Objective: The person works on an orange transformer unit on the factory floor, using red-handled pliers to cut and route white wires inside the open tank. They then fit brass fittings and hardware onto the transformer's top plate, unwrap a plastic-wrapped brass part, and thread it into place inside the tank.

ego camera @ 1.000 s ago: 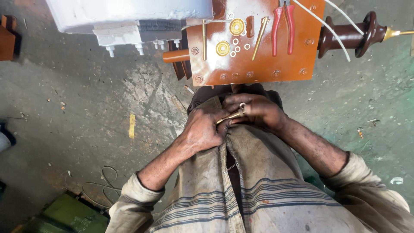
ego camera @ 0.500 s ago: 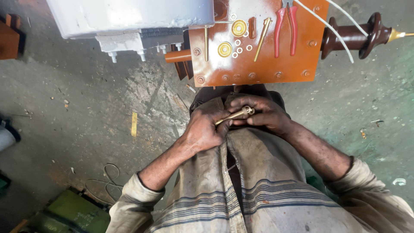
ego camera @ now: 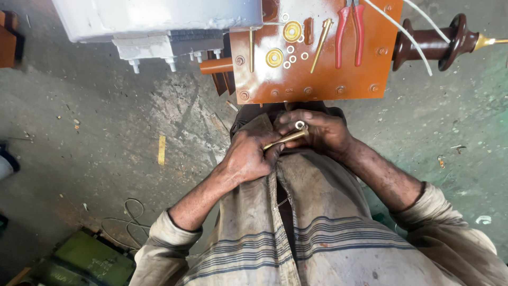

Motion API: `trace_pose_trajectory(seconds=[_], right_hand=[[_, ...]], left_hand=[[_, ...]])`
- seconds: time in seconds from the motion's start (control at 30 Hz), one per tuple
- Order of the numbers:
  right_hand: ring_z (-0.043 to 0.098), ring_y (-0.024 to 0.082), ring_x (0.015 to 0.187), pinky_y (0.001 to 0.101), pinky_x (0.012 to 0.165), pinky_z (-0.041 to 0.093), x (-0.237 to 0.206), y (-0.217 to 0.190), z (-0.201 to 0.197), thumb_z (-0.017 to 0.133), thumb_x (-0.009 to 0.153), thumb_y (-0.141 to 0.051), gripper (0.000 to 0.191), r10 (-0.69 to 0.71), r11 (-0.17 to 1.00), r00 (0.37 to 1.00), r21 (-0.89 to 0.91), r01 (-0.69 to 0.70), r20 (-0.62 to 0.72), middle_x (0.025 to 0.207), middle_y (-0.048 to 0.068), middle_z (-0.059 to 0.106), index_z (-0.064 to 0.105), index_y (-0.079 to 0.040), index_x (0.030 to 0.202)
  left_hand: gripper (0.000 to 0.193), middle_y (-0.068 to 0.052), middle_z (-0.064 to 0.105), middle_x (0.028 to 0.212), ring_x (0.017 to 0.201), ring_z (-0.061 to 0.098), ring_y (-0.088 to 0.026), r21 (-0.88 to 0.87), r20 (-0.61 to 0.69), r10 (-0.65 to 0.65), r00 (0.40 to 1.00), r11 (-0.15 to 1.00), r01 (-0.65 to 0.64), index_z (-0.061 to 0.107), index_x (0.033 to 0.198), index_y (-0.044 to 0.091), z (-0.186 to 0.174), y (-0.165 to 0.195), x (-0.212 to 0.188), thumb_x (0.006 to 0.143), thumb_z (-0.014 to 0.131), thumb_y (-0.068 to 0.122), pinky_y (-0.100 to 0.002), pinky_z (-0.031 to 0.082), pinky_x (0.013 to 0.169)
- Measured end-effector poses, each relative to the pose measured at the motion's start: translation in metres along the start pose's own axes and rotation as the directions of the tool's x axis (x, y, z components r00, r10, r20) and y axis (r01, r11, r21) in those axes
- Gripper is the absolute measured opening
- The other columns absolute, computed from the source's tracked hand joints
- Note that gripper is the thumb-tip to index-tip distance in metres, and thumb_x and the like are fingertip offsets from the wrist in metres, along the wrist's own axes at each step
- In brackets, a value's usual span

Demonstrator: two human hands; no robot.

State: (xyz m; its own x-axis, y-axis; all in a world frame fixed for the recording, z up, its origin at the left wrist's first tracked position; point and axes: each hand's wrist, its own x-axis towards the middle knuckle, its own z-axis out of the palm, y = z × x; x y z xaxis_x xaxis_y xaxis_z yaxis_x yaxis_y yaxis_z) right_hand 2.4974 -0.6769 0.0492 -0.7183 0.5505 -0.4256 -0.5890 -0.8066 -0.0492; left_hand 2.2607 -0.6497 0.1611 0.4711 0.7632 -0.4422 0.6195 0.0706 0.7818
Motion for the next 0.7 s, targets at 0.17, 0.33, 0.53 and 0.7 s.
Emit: trace_pose_trajectory(seconds=[0.17, 0.33, 0.53, 0.7], right_hand=[[0.062, 0.032, 0.125, 0.0468, 0.110, 0.052, -0.003, 0.003, -0.003, 0.066, 0.088, -0.012, 0.054, -0.040, 0.966, 0.994, -0.252, 0.065, 0.104, 0.131, 0.019, 0.063, 0.051, 0.003, 0.138], [0.069, 0.034, 0.101, 0.0473, 0.089, 0.062, 0.008, 0.017, -0.036, 0.059, 0.098, -0.017, 0.033, -0.139, 0.989, 0.963, -0.083, 0.123, -0.232, 0.117, 0.021, 0.065, 0.057, 0.006, 0.121], [0.067, 0.022, 0.092, 0.0399, 0.083, 0.065, 0.060, 0.014, -0.079, 0.055, 0.096, 0.002, 0.023, -0.615, 0.582, 0.707, -0.805, 0.110, -0.348, 0.110, 0.010, 0.055, 0.056, -0.005, 0.118], [0.064, 0.036, 0.102, 0.0413, 0.081, 0.057, 0.108, -0.017, -0.063, 0.062, 0.085, 0.011, 0.048, -0.742, -0.480, 0.551, -0.876, -0.038, 0.383, 0.124, 0.020, 0.053, 0.054, -0.005, 0.129]], left_hand=[[0.030, -0.017, 0.076, 0.092, 0.085, 0.075, -0.034, -0.002, 0.018, 0.015, 1.000, 1.000, -0.014, 0.077, 0.110, 0.009, 0.002, -0.008, -0.004, 0.081, 0.071, 0.009, -0.041, 0.060, 0.074], [0.019, -0.013, 0.074, 0.085, 0.074, 0.074, -0.030, -0.204, -0.026, -0.157, 0.987, 0.968, 0.148, 0.077, 0.107, 0.003, 0.014, -0.034, -0.002, 0.091, 0.072, 0.013, -0.037, 0.057, 0.067], [0.029, -0.006, 0.068, 0.081, 0.072, 0.071, -0.023, -0.911, 0.163, -0.523, 0.837, 0.246, 0.332, 0.064, 0.123, 0.001, 0.021, -0.080, 0.010, 0.097, 0.059, 0.011, -0.036, 0.058, 0.059], [0.044, -0.012, 0.067, 0.088, 0.073, 0.073, -0.024, -0.948, 0.307, -0.471, 0.827, -0.077, 0.308, 0.057, 0.136, 0.001, 0.032, -0.107, 0.026, 0.095, 0.052, 0.016, -0.035, 0.062, 0.060]])
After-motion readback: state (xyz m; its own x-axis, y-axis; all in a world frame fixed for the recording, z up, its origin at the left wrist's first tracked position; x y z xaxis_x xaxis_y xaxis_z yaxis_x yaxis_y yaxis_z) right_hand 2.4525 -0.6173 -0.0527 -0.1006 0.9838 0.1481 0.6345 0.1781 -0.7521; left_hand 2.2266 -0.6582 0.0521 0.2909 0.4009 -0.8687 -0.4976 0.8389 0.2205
